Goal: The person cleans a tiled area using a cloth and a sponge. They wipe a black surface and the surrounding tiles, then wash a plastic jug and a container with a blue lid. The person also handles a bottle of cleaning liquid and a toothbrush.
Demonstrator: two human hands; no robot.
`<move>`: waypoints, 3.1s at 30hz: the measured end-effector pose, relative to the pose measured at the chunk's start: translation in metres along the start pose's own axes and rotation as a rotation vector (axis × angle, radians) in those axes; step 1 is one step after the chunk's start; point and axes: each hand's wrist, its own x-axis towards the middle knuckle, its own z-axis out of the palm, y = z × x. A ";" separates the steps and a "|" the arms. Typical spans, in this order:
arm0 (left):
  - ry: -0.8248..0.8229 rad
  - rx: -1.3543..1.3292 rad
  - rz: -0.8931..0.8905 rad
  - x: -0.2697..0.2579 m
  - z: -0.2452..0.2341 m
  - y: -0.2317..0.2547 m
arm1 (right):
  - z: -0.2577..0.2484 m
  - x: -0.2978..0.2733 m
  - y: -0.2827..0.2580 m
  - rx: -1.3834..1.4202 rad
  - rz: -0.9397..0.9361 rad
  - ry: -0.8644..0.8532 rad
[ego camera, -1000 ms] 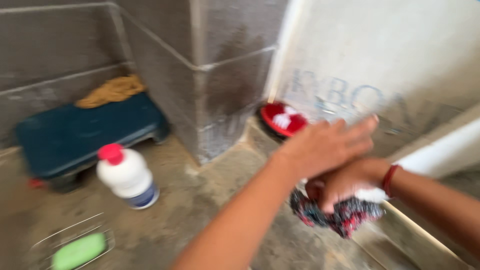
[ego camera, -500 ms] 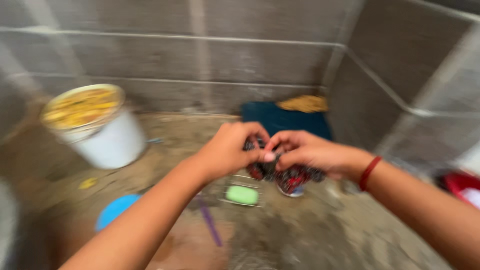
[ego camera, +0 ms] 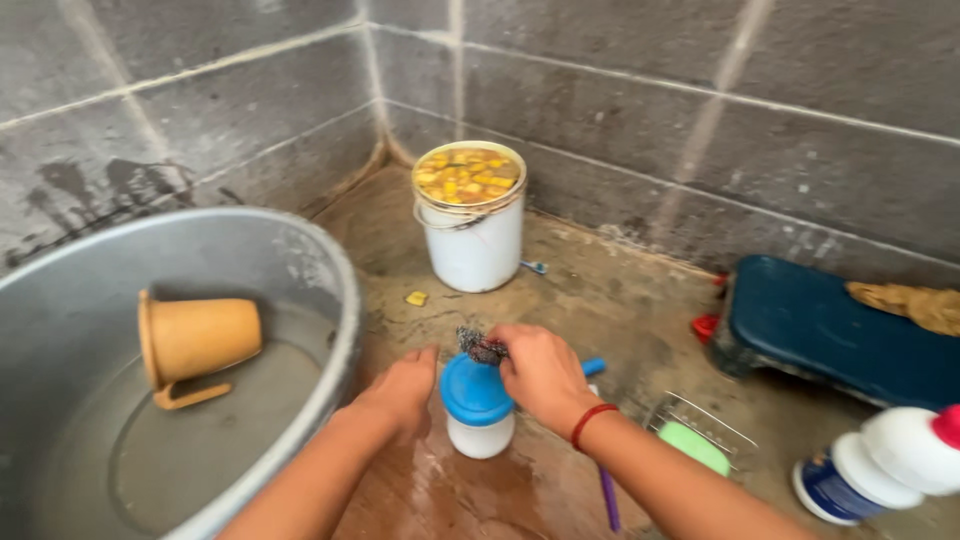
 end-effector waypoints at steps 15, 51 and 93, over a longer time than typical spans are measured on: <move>-0.083 -0.144 0.241 0.073 0.025 -0.014 | 0.008 0.003 0.020 -0.421 -0.295 -0.234; -0.031 -1.144 -0.592 0.035 0.019 0.018 | 0.065 -0.068 -0.023 0.457 0.398 0.434; 0.123 -0.279 0.487 -0.013 -0.025 0.080 | -0.007 -0.024 0.098 0.598 0.750 -0.032</move>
